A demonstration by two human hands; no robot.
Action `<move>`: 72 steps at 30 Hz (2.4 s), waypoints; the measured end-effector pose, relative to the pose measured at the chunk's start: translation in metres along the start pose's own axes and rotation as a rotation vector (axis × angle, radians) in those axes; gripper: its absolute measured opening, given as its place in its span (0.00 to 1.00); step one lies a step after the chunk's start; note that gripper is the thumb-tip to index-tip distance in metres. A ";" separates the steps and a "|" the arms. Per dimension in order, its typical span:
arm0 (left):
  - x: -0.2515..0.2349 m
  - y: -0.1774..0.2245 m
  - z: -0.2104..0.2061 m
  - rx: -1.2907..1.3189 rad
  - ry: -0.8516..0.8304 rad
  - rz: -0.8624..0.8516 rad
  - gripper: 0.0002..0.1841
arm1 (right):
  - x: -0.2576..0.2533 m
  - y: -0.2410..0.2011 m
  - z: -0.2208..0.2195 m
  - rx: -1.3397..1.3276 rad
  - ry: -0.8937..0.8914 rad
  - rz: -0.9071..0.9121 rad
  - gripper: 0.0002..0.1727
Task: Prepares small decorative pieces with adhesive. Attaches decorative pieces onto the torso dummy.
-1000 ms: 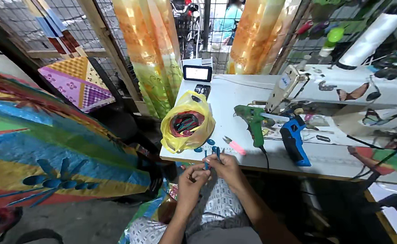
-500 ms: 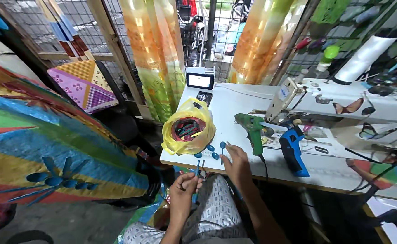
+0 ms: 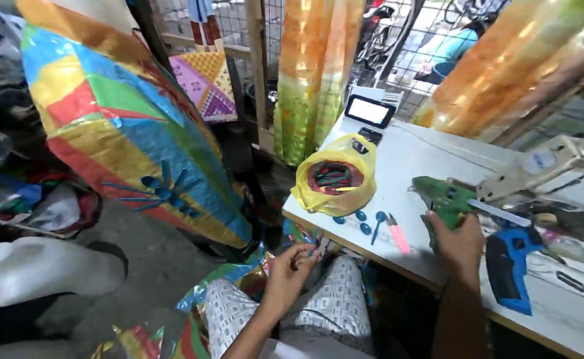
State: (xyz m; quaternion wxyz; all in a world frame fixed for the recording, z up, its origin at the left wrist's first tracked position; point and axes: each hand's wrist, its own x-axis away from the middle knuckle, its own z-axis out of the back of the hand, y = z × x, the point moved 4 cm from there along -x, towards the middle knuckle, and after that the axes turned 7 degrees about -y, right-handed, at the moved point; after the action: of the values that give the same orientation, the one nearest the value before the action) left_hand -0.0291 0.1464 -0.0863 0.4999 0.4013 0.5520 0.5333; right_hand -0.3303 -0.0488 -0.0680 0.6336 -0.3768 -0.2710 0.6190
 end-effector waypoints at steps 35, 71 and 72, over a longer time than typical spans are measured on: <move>-0.038 0.020 0.027 0.486 0.340 0.282 0.04 | 0.146 -0.061 -0.031 -0.562 -0.306 0.384 0.13; -0.044 0.036 0.013 0.246 0.152 0.092 0.05 | 0.142 -0.063 -0.039 -0.421 -0.322 0.451 0.17; -0.044 0.034 0.014 0.210 0.150 0.077 0.05 | 0.141 -0.062 -0.039 -0.423 -0.317 0.446 0.17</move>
State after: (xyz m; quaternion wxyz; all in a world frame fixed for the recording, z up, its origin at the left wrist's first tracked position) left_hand -0.0104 0.1096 -0.0464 0.3917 0.4314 0.6249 0.5196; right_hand -0.2504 0.0883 -0.0572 0.3404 -0.4492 -0.3993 0.7231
